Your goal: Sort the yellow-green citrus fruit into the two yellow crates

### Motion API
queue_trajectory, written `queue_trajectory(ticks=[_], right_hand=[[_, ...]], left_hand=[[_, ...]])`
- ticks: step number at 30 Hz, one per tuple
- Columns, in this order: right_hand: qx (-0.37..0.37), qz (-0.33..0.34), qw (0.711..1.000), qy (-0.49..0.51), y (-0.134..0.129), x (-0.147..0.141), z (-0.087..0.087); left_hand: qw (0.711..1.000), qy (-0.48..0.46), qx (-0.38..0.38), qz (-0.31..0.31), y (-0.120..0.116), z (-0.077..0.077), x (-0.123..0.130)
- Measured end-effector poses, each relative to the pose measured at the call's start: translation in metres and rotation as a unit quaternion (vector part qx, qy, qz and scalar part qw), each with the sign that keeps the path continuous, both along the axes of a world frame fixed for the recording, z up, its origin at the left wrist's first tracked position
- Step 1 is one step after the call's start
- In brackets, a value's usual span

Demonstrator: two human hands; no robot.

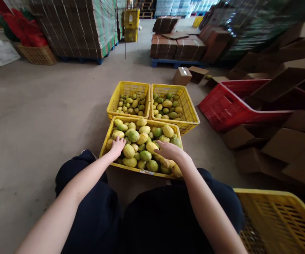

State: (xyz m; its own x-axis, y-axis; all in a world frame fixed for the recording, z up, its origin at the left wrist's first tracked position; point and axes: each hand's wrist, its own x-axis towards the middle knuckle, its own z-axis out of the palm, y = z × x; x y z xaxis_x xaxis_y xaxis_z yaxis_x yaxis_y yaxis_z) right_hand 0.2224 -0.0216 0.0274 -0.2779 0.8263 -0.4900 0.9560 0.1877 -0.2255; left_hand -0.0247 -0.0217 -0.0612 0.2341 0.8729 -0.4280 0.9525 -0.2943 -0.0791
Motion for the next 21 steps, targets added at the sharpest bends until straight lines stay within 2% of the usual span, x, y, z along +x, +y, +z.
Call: queue_trajectory(ticks=[3,5,8,10,12,13,14,16,17,18,19,21], right_hand=[[-0.002,-0.016,1.0,-0.013,-0.005,0.012,0.008],[-0.007,-0.023,1.0,-0.019,-0.01,0.019,0.012],[-0.011,-0.032,0.999,-0.019,-0.016,0.028,0.013],[-0.013,-0.038,0.999,-0.014,-0.02,0.034,0.012],[-0.015,-0.044,0.999,-0.01,-0.022,0.04,0.009],[-0.017,-0.046,0.999,-0.01,-0.022,0.042,0.008],[-0.018,-0.047,0.999,-0.011,-0.023,0.044,0.008],[-0.021,-0.047,0.999,-0.018,-0.024,0.046,0.007],[-0.022,-0.046,0.998,-0.022,-0.024,0.047,0.008],[-0.023,-0.045,0.998,-0.026,-0.024,0.046,0.008],[-0.024,-0.044,0.998,-0.028,-0.024,0.046,0.009],[-0.025,-0.046,0.998,-0.027,-0.023,0.044,0.009]], left_hand=[[1.0,0.006,-0.018,0.0,0.003,0.005,-0.001],[0.998,-0.023,-0.045,0.029,0.008,0.015,-0.005],[0.99,-0.093,-0.064,0.085,0.018,0.038,-0.021],[0.987,-0.116,-0.054,0.097,0.025,0.056,-0.035],[0.965,-0.211,-0.052,0.147,0.029,0.074,-0.049],[0.932,-0.303,-0.065,0.19,0.029,0.083,-0.054],[0.875,-0.413,-0.083,0.239,0.029,0.09,-0.057],[0.706,-0.621,-0.131,0.314,0.026,0.104,-0.058],[0.625,-0.691,-0.153,0.329,0.024,0.11,-0.056],[0.556,-0.741,-0.169,0.338,0.022,0.115,-0.052],[0.497,-0.776,-0.176,0.346,0.019,0.118,-0.048],[0.41,-0.82,-0.17,0.362,0.015,0.124,-0.04]])
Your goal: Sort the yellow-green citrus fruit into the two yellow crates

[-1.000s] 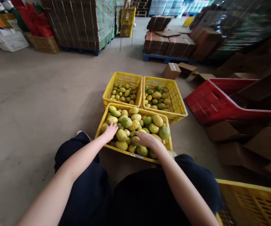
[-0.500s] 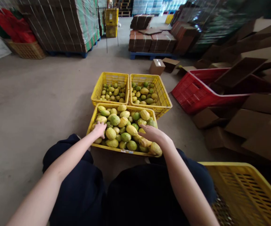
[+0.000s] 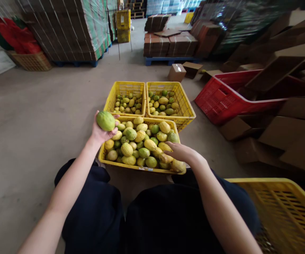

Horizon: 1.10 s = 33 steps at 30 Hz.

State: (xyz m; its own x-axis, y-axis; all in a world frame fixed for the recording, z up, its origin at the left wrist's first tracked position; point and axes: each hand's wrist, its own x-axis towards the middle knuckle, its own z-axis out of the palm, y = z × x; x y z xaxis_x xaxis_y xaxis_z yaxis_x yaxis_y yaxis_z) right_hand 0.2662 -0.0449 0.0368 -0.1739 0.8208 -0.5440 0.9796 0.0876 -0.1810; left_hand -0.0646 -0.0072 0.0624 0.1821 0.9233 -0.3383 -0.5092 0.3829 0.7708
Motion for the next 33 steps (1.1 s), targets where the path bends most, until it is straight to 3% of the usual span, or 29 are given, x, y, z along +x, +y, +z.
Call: queue_trajectory(ticks=[5,9,19,25,29,33], right_hand=[[-0.008,0.0,1.0,-0.004,0.003,-0.006,-0.002],[-0.017,0.024,0.999,-0.018,0.004,-0.01,-0.004],[-0.014,0.026,0.999,-0.027,0.006,-0.016,-0.007],[-0.031,0.039,0.998,-0.031,0.008,-0.02,-0.016],[-0.021,0.053,0.998,-0.037,0.01,-0.021,-0.026],[0.015,0.095,0.994,-0.058,0.009,-0.03,-0.033]], left_hand=[[0.983,-0.091,0.015,0.156,-0.002,0.0,0.009],[0.963,-0.12,0.073,0.23,0.004,-0.005,0.001],[0.947,-0.139,0.062,0.283,0.0,0.012,-0.019],[0.948,-0.134,0.105,0.269,0.0,0.008,-0.026],[0.942,-0.178,0.052,0.28,-0.002,0.012,-0.026],[0.945,-0.208,-0.003,0.251,-0.007,0.02,-0.022]])
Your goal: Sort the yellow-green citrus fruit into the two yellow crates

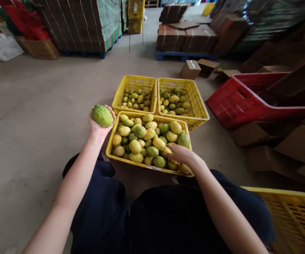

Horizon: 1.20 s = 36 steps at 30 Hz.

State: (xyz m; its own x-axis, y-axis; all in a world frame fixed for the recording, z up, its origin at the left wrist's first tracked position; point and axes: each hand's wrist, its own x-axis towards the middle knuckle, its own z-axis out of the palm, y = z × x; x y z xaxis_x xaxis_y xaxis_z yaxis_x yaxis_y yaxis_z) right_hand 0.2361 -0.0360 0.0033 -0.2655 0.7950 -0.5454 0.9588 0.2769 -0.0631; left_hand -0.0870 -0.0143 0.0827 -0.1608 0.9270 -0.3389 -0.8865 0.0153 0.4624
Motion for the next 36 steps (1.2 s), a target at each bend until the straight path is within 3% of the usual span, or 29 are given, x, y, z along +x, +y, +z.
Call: queue_trajectory(ticks=[6,11,15,17,19,22,24,27,30,32,36], right_hand=[[0.074,0.141,0.986,0.049,-0.012,-0.032,-0.019],[0.107,0.153,0.982,0.025,-0.012,-0.047,-0.049],[0.114,0.145,0.983,0.024,-0.005,-0.05,-0.059],[0.126,0.119,0.984,0.046,0.001,-0.048,-0.058],[0.17,0.052,0.98,0.093,0.009,-0.042,-0.054],[0.269,-0.069,0.949,0.15,0.024,-0.027,-0.046],[0.303,-0.111,0.936,0.142,0.032,-0.019,-0.041],[0.263,-0.09,0.956,0.094,0.035,-0.02,-0.034],[0.146,0.014,0.988,0.047,0.023,-0.039,-0.034],[0.079,0.055,0.995,0.022,0.009,-0.055,-0.042],[0.021,0.042,0.999,-0.01,-0.017,-0.077,-0.07]], left_hand=[[0.998,-0.049,-0.043,-0.021,-0.002,0.005,0.004],[0.996,-0.072,-0.047,-0.012,0.001,0.003,0.002],[0.996,-0.075,-0.053,-0.006,0.0,0.004,-0.003],[0.995,-0.077,-0.057,0.002,-0.001,0.005,-0.006],[0.995,-0.079,-0.062,0.01,-0.003,0.007,-0.01],[0.995,-0.08,-0.063,0.012,-0.005,0.008,-0.015],[0.995,-0.081,-0.063,0.011,-0.006,0.009,-0.017],[0.994,-0.078,-0.075,0.013,-0.008,0.009,-0.018],[0.993,-0.073,-0.09,0.011,-0.009,0.009,-0.016],[0.993,-0.07,-0.094,0.008,-0.008,0.008,-0.014],[0.993,-0.065,-0.098,-0.003,-0.008,0.007,-0.011]])
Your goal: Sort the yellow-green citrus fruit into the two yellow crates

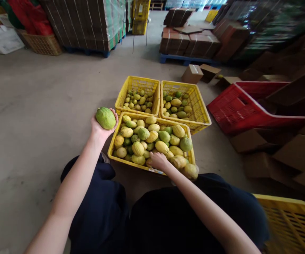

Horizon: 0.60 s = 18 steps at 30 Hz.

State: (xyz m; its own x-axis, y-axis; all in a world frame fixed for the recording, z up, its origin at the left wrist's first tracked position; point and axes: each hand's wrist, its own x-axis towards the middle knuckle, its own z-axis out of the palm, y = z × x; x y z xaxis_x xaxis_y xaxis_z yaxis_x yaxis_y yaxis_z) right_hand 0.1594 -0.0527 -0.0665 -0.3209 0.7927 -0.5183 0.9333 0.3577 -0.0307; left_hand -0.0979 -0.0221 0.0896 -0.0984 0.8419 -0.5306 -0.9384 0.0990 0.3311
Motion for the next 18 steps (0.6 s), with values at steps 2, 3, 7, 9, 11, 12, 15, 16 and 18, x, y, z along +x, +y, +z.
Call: queue_trajectory(ticks=[2,3,7,9,11,12,15,16,18], right_hand=[[-0.014,-0.018,1.0,-0.012,-0.006,-0.003,-0.012],[-0.018,-0.026,0.999,-0.014,-0.008,-0.003,-0.016],[-0.019,-0.053,0.998,-0.007,-0.008,-0.003,-0.022],[-0.012,-0.065,0.998,0.005,-0.009,-0.005,-0.021],[-0.002,-0.076,0.997,0.022,-0.01,-0.006,-0.02],[0.001,-0.082,0.996,0.031,-0.011,-0.008,-0.02],[0.009,-0.101,0.993,0.061,-0.011,-0.009,-0.015],[0.014,-0.104,0.992,0.069,-0.009,-0.009,-0.012],[0.038,-0.119,0.986,0.111,-0.001,-0.007,-0.005]], left_hand=[[1.0,0.004,-0.005,-0.002,0.0,0.0,0.001],[1.0,0.006,-0.007,-0.002,0.0,0.0,0.001],[1.0,0.01,-0.017,-0.004,-0.001,-0.001,0.004],[1.0,0.011,-0.019,-0.01,-0.002,-0.001,0.006],[1.0,0.012,-0.017,-0.017,-0.002,-0.003,0.007],[1.0,0.015,-0.017,-0.018,-0.001,-0.005,0.008],[0.999,0.023,-0.017,-0.015,0.001,-0.01,0.011],[1.0,0.024,-0.013,-0.014,0.002,-0.012,0.013],[1.0,0.025,-0.002,-0.014,0.003,-0.015,0.017]])
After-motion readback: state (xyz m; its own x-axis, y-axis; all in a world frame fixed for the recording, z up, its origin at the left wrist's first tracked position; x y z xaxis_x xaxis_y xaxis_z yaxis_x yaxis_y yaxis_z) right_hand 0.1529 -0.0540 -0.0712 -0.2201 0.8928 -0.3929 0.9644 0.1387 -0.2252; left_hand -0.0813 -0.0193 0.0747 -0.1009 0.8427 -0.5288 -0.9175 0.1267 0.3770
